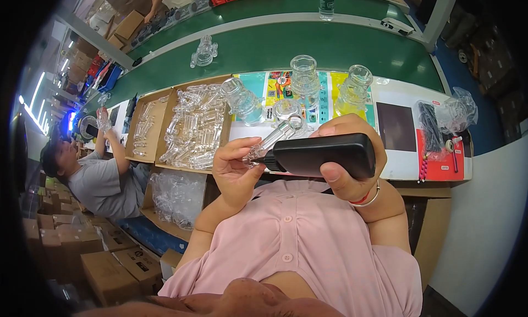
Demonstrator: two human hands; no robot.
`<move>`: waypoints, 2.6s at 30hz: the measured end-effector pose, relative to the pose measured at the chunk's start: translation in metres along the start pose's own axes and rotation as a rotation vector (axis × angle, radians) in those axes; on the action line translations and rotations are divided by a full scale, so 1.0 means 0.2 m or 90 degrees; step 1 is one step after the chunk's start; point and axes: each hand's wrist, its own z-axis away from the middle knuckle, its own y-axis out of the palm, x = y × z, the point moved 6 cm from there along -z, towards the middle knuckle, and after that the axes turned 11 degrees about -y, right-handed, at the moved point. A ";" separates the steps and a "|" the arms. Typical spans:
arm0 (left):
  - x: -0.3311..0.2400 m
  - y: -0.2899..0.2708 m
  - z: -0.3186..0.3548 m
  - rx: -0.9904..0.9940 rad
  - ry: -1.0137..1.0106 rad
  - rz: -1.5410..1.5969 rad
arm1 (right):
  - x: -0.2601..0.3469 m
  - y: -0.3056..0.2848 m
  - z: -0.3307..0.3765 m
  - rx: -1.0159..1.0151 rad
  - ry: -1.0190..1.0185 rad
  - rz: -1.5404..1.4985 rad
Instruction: The recorder is assembling and inspecting small glass jugs and plastic components at a factory workstation, using a handheld air blower to clean parts.
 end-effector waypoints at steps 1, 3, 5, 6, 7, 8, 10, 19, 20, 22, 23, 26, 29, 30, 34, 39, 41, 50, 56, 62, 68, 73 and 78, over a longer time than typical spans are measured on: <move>-0.01 0.00 0.00 -0.003 0.013 -0.013 | 0.00 0.00 0.00 -0.001 0.000 0.000; -0.01 0.00 0.01 -0.004 0.019 -0.014 | 0.02 0.00 0.01 0.008 -0.004 0.015; -0.01 0.00 0.01 -0.005 0.026 -0.015 | 0.02 0.00 0.01 0.010 -0.009 0.017; -0.01 0.00 0.01 -0.002 0.033 -0.020 | 0.02 0.00 0.01 0.013 -0.014 0.020; -0.02 0.00 0.01 0.001 0.041 -0.026 | 0.02 0.00 0.01 0.012 -0.013 0.020; -0.02 0.00 0.01 0.002 0.040 -0.026 | 0.02 0.00 0.01 0.008 -0.011 0.015; -0.02 0.00 0.01 -0.001 0.046 -0.033 | 0.02 0.00 0.01 0.002 -0.009 0.011; -0.02 0.01 0.02 0.011 0.054 -0.055 | 0.02 -0.02 0.00 -0.003 0.041 0.000; -0.02 0.00 0.02 0.011 0.054 -0.055 | 0.02 -0.02 0.00 0.003 0.038 0.007; -0.01 -0.01 0.03 0.005 0.046 -0.051 | 0.02 -0.02 0.00 0.010 0.035 0.013; -0.01 -0.01 0.02 0.005 0.046 -0.051 | 0.02 -0.02 -0.01 0.006 0.038 0.010; -0.03 0.00 0.02 0.004 0.072 -0.085 | 0.03 -0.02 -0.01 0.012 0.033 0.018; -0.04 0.00 0.02 -0.002 0.085 -0.110 | 0.05 -0.02 -0.02 0.049 0.007 0.046; -0.04 -0.01 0.02 -0.005 0.088 -0.130 | 0.06 -0.01 -0.02 0.077 -0.011 0.064; -0.05 -0.01 0.02 -0.028 0.091 -0.167 | 0.10 -0.01 -0.01 0.096 -0.040 0.081; -0.06 -0.02 0.02 -0.026 0.099 -0.223 | 0.18 0.04 -0.04 0.218 -0.125 0.142; -0.06 -0.01 0.01 -0.006 0.097 -0.235 | 0.19 0.03 -0.02 0.221 -0.129 0.152; -0.04 -0.01 0.01 0.008 0.001 -0.151 | 0.22 0.05 0.03 0.249 -0.149 0.127; 0.06 -0.01 0.03 0.085 -0.218 0.202 | 0.22 0.03 0.04 0.230 -0.144 0.083; 0.09 -0.01 0.03 0.089 -0.249 0.254 | 0.21 0.04 0.04 0.243 -0.167 0.057; 0.09 -0.01 0.02 0.072 -0.242 0.254 | 0.21 0.06 0.06 0.259 -0.260 0.031; 0.07 -0.03 0.03 0.051 -0.219 0.178 | 0.22 0.08 0.08 0.302 -0.301 0.071; 0.06 -0.03 0.03 0.058 -0.198 0.160 | 0.24 0.08 0.07 0.276 -0.347 0.075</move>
